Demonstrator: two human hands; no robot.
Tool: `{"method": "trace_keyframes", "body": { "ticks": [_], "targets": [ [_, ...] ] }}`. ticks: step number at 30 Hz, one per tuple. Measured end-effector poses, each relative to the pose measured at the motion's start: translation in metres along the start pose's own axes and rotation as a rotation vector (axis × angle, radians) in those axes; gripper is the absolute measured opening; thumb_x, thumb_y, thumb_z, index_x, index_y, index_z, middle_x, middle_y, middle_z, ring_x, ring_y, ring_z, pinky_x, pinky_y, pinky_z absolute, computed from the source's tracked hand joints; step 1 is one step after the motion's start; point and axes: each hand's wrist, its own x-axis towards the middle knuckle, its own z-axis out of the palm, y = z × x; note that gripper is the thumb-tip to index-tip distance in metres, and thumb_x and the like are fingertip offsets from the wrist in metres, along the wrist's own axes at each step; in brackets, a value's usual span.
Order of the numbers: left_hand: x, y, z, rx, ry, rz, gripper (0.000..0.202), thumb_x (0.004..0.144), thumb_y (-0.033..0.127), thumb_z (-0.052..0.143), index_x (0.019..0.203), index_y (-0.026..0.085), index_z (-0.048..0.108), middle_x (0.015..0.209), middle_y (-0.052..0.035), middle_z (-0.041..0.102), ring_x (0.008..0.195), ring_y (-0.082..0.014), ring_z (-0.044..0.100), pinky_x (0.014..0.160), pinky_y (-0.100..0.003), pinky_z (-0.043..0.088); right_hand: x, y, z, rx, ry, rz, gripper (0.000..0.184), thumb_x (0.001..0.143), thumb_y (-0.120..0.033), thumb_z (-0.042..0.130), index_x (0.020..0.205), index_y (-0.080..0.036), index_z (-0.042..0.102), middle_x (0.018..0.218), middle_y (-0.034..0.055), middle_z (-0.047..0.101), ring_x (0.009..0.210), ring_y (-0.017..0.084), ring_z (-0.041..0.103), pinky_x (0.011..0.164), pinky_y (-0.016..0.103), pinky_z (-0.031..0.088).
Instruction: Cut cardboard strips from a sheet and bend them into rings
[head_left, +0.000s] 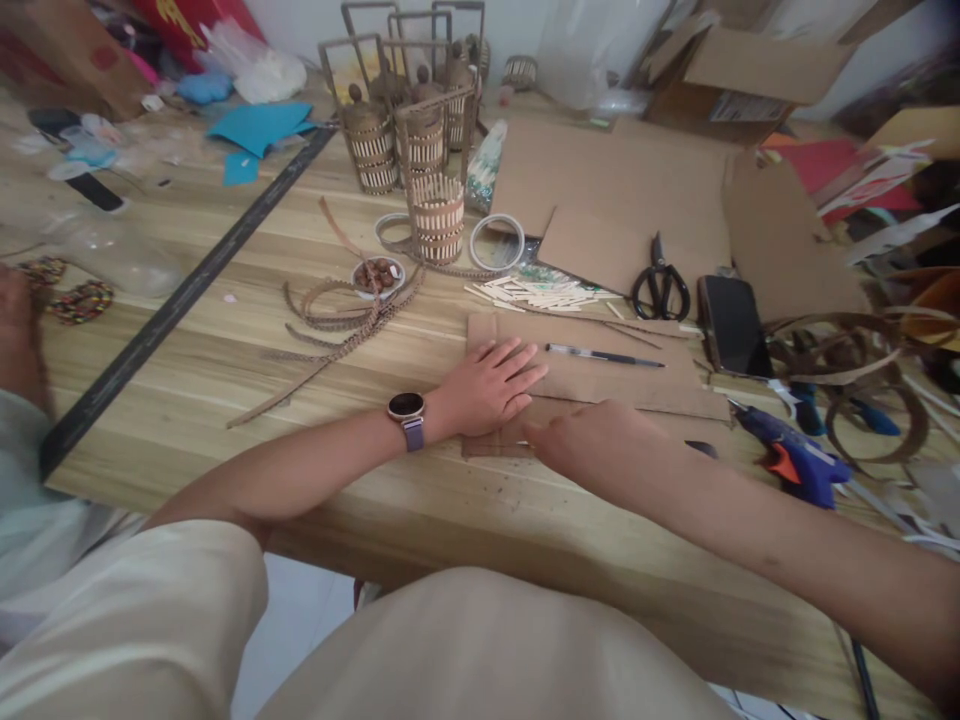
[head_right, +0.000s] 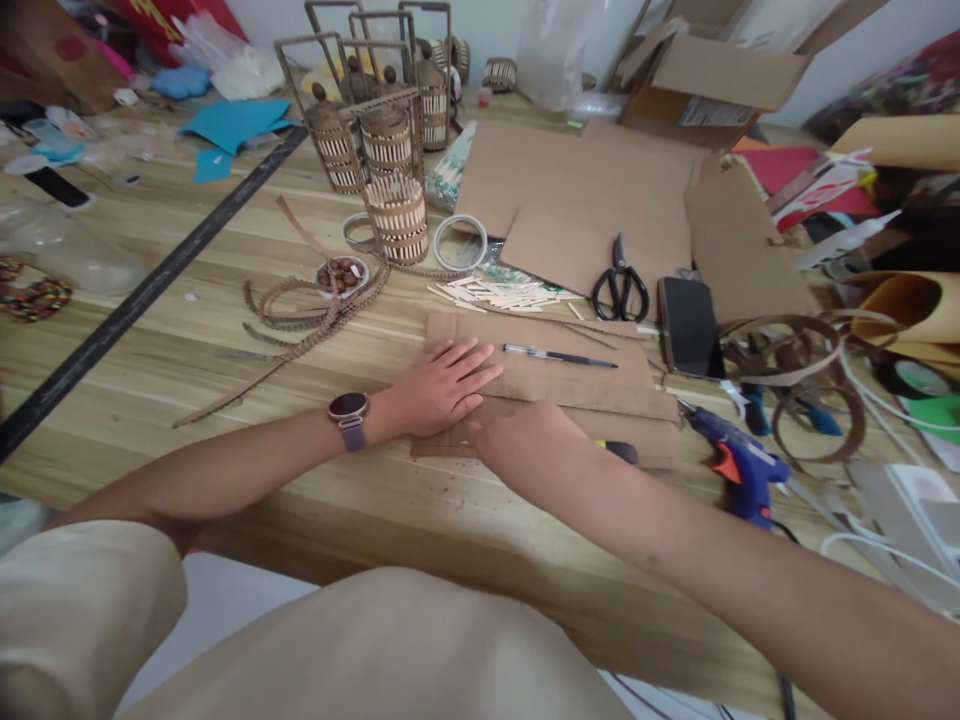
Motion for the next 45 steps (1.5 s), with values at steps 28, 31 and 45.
{"method": "trace_keyframes", "body": {
  "ticks": [28, 31, 45],
  "targets": [
    [0.000, -0.003, 0.000, -0.003, 0.015, 0.000, 0.049, 0.106, 0.038, 0.035, 0.148, 0.017, 0.046, 0.157, -0.0113, 0.043, 0.144, -0.0299, 0.038, 0.116, -0.047, 0.031, -0.040, -0.017, 0.035, -0.008, 0.061, 0.122, 0.025, 0.100, -0.027, 0.050, 0.122, -0.021, 0.060, 0.100, 0.0112, 0.071, 0.084, 0.024, 0.070, 0.055, 0.029, 0.040],
    [0.008, -0.009, 0.001, 0.013, 0.049, 0.016, 0.045, 0.105, 0.033, 0.038, 0.145, 0.015, 0.050, 0.149, -0.0120, 0.052, 0.137, -0.0286, 0.046, 0.112, -0.044, 0.037, -0.039, -0.055, 0.050, 0.014, 0.211, 0.109, 0.036, 0.098, -0.031, 0.054, 0.133, -0.018, 0.053, 0.099, 0.0112, 0.070, 0.088, 0.025, 0.066, 0.063, 0.032, 0.045],
    [-0.038, 0.004, -0.032, -0.003, -0.026, -0.004, 0.048, 0.097, 0.047, 0.052, 0.131, 0.016, 0.063, 0.140, -0.0168, 0.059, 0.135, -0.0360, 0.048, 0.112, -0.054, 0.041, -0.115, 0.060, 0.102, 0.291, 0.344, 0.339, 0.055, 0.085, -0.032, 0.073, 0.136, -0.019, 0.058, 0.141, 0.0185, 0.057, 0.130, 0.033, 0.053, 0.104, 0.052, 0.046]
  ]
}}
